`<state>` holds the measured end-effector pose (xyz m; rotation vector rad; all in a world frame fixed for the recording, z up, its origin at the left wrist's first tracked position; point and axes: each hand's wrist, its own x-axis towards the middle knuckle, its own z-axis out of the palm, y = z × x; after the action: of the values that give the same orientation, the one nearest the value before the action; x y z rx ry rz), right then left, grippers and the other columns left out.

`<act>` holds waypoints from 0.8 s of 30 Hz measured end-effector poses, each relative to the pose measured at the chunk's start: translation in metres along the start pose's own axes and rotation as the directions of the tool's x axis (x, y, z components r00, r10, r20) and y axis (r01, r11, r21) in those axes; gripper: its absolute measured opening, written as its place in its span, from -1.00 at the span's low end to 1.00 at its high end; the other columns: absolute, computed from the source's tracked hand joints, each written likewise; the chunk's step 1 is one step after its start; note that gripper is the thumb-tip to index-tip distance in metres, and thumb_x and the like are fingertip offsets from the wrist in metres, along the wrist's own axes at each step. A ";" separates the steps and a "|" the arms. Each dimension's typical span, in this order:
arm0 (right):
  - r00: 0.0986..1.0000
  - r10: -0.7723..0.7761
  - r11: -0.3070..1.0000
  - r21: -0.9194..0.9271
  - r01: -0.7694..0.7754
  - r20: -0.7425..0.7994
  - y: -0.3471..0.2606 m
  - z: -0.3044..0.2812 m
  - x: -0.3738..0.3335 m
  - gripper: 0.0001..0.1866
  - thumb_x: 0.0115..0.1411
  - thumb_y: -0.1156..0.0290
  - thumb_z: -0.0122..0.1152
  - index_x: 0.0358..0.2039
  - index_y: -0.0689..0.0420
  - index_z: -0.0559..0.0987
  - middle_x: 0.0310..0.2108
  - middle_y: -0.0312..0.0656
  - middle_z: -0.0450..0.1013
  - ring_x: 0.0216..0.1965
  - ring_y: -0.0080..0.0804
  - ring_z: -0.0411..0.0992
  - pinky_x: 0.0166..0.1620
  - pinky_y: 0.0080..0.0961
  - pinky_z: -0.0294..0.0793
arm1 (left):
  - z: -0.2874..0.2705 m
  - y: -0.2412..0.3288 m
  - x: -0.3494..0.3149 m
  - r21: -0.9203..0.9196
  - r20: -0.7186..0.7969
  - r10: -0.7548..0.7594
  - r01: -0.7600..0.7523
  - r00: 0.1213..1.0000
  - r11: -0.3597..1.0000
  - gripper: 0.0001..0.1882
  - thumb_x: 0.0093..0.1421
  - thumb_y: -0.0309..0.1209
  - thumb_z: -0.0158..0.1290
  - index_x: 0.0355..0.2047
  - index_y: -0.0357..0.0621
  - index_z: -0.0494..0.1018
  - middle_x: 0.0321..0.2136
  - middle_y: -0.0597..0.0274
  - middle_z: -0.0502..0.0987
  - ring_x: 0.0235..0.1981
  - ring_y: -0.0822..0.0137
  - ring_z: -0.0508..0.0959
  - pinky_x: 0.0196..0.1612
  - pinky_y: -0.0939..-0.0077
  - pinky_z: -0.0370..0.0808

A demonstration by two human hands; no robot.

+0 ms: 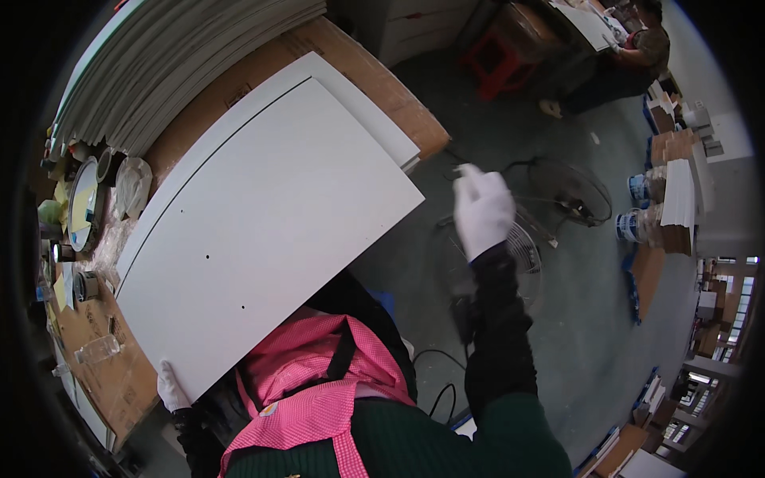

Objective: The recorder uses a blue cleaning sponge or block to wipe down and clean white boards on a workbench in a furniture factory setting.

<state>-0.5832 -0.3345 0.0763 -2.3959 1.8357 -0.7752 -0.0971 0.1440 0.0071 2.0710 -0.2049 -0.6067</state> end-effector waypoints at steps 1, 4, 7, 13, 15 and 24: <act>0.994 0.108 0.990 0.090 -0.107 -0.008 0.026 0.003 0.004 -0.86 0.24 0.41 0.20 -0.21 0.07 0.65 -0.45 -0.12 0.41 -0.39 -0.14 0.45 -0.32 -0.26 0.45 | 0.000 0.003 0.001 -0.022 0.001 -0.013 0.013 1.000 1.000 -0.47 0.38 0.02 0.00 -0.10 -0.30 0.46 -0.27 0.17 0.61 -0.32 0.41 0.60 -0.22 0.48 0.58; 0.977 -0.206 0.932 0.314 0.179 0.054 -0.045 -0.004 -0.019 -0.85 0.16 0.43 0.31 -0.22 0.06 0.67 -0.45 -0.10 0.42 -0.42 -0.15 0.46 -0.33 -0.29 0.47 | -0.006 -0.003 0.000 -0.034 -0.035 -0.056 0.055 0.998 0.998 -0.46 0.38 0.03 0.00 -0.10 -0.31 0.46 -0.26 0.17 0.61 -0.32 0.40 0.61 -0.21 0.47 0.58; 0.953 -0.281 0.880 0.425 0.211 0.109 -0.044 0.009 -0.030 -0.83 0.12 0.46 0.34 -0.23 0.07 0.69 -0.44 -0.07 0.42 -0.41 -0.13 0.47 -0.32 -0.27 0.47 | -0.002 -0.002 0.005 -0.025 -0.039 -0.051 0.050 0.998 0.998 -0.45 0.38 0.04 0.01 -0.09 -0.31 0.46 -0.25 0.16 0.61 -0.32 0.39 0.61 -0.21 0.47 0.59; 0.991 -0.050 0.966 0.258 0.016 0.127 -0.019 -0.001 -0.010 -0.76 0.16 0.43 0.27 -0.13 0.09 0.67 -0.43 -0.06 0.44 -0.35 -0.12 0.48 -0.28 -0.28 0.47 | 0.006 0.010 -0.002 -0.009 -0.021 -0.064 0.063 0.998 0.998 -0.43 0.37 0.06 0.01 -0.08 -0.31 0.47 -0.23 0.18 0.61 -0.27 0.41 0.60 -0.16 0.48 0.58; 0.941 -0.271 0.867 0.476 0.147 0.202 -0.051 -0.005 -0.031 -0.73 0.13 0.42 0.32 -0.12 0.05 0.67 -0.42 -0.08 0.44 -0.33 -0.13 0.49 -0.26 -0.30 0.49 | -0.002 0.006 -0.001 -0.035 -0.025 -0.062 0.061 0.998 0.998 -0.43 0.36 0.07 0.01 -0.08 -0.31 0.47 -0.24 0.19 0.60 -0.27 0.43 0.59 -0.15 0.49 0.57; 0.938 -0.344 0.886 0.344 0.311 0.038 -0.091 0.003 -0.021 -0.87 0.15 0.50 0.21 -0.26 0.13 0.61 -0.36 -0.09 0.50 -0.32 -0.14 0.52 -0.28 -0.26 0.50 | 0.000 0.006 -0.004 -0.035 -0.063 -0.069 0.066 0.996 0.997 -0.40 0.34 0.10 0.02 -0.10 -0.31 0.47 -0.25 0.15 0.61 -0.33 0.38 0.62 -0.25 0.49 0.61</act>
<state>-0.5040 -0.2883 0.0941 -2.4863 1.1596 -0.8872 -0.0994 0.1422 0.0139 2.0689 -0.0878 -0.5800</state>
